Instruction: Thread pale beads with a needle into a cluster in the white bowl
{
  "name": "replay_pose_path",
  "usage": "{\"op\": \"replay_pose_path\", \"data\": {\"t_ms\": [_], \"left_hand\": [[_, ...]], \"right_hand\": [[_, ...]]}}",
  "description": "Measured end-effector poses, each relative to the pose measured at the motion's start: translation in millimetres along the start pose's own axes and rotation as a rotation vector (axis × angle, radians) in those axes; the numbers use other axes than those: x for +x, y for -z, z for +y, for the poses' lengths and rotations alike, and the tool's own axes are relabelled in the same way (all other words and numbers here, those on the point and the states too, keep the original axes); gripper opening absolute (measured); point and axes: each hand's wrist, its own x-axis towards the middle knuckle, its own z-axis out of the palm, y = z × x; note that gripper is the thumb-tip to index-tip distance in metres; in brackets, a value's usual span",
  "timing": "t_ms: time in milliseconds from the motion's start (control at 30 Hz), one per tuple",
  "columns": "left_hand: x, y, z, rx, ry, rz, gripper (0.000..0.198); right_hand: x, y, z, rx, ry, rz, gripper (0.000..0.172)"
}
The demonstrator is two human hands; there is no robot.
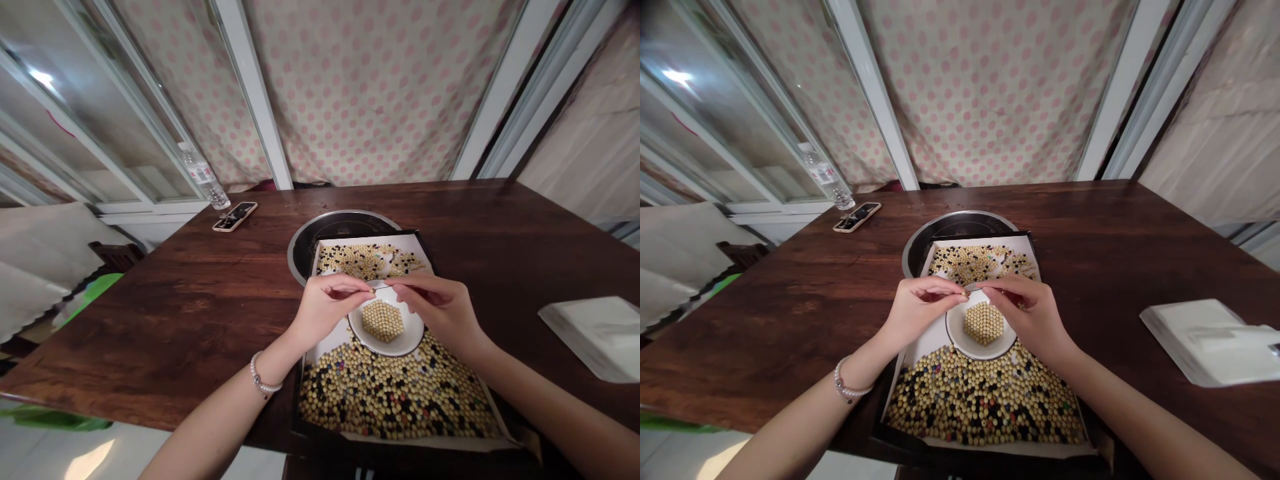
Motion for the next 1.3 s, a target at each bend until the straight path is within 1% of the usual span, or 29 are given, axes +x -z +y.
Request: {"op": "replay_pose_path", "data": {"t_ms": [67,100,200,267,433,600,800,900,1033,1133,1233,1300], "left_hand": [[0,0.0,0,-0.007,-0.006,0.004,0.011],[0,0.0,0,-0.01,-0.009,0.007,0.011],[0,-0.4,0,-0.007,-0.009,0.009,0.01],[0,-0.6,1,0.002,-0.004,0.004,0.009],[0,0.3,1,0.033,0.013,0.013,0.008],[0,0.0,0,0.037,0.008,0.007,0.008],[0,-0.5,0,0.036,0.003,0.01,0.01],[0,-0.5,-1,0.018,0.002,0.017,0.012],[0,-0.9,-1,-0.01,0.023,0.038,0.018],[0,-1.4,0,-0.015,0.049,0.031,0.025],[1,-1.2,1,0.006,0.054,0.043,0.029],[3,-0.1,0,0.02,0.054,0.097,0.03]], "right_hand": [[1,0,0,-0.008,-0.001,0.023,0.015],[1,0,1,-0.012,-0.004,0.014,0.015],[0,0,2,-0.018,-0.013,-0.071,0.014],[0,0,2,-0.03,-0.011,-0.1,0.015],[0,0,1,-0.044,-0.003,-0.011,0.015],[1,-1,1,-0.006,-0.044,-0.11,0.014],[2,-2,-3,0.101,-0.133,-0.097,0.013],[3,-1,-5,0.119,-0.153,-0.105,0.013],[3,0,-6,0.114,-0.168,-0.087,0.01],[4,1,-3,0.112,-0.195,-0.06,0.012],[7,4,4,0.136,-0.208,0.019,0.016],[10,8,8,0.173,-0.189,0.086,0.017]]}}
